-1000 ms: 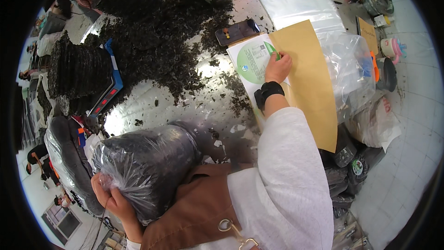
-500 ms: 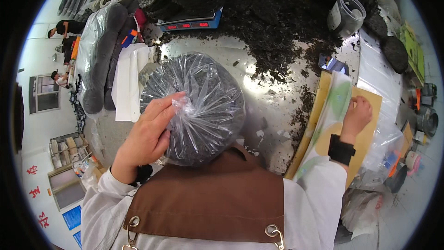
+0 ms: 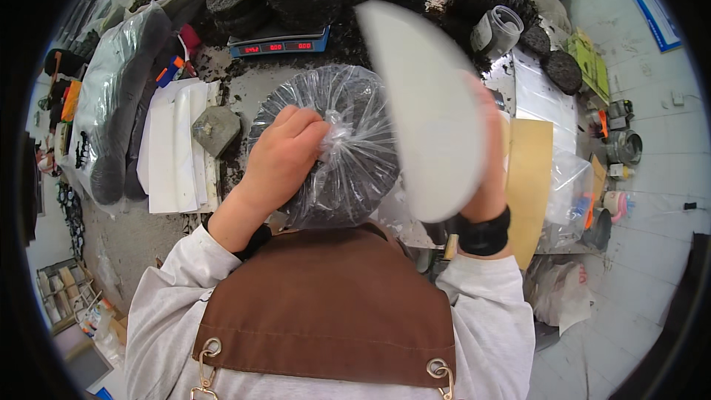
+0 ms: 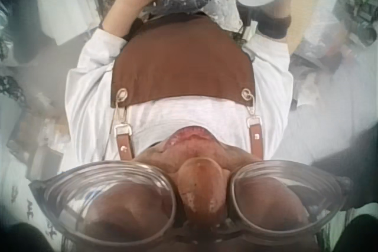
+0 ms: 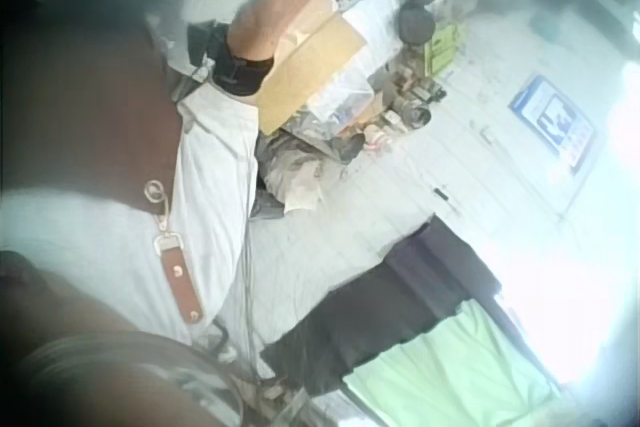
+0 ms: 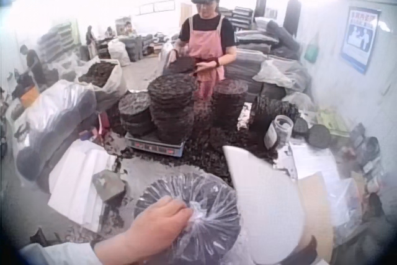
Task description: The person places a dark, round compressed tea cake into a clear plastic bag, seals the bag by twisting and tucking the top, and applies a green and white circular label to the center of the packaged cake.
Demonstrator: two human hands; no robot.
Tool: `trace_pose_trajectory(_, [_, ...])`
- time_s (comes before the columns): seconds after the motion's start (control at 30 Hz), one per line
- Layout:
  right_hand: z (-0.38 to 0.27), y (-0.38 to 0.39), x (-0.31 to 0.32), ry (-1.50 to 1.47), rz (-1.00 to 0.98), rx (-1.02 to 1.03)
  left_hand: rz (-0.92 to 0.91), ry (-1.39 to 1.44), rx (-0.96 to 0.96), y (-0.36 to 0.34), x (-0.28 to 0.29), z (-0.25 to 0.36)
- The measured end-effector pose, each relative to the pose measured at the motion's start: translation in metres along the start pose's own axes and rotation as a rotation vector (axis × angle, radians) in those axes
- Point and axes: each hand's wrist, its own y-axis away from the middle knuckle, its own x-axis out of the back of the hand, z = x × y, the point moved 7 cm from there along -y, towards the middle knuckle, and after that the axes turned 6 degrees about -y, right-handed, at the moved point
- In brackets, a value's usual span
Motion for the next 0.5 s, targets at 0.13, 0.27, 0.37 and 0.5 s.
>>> trace_pose_trajectory(0.13, [0.045,-0.011,-0.030,0.213,0.106,-0.168,0.107,-0.022,-0.003,0.021,0.003,-0.009])
trace_pose_trajectory(0.27, [0.054,-0.007,-0.032,0.826,0.094,-0.095,0.089,0.297,0.045,0.010,0.013,-0.006])
trace_pose_trajectory(0.37, [0.042,0.004,-0.066,1.286,-0.006,-0.010,0.080,-0.017,-0.085,0.011,0.007,-0.003])
trace_pose_trajectory(0.5, [0.023,-0.002,-0.102,1.512,-0.182,0.389,0.055,-0.088,-0.088,0.013,0.003,-0.003])
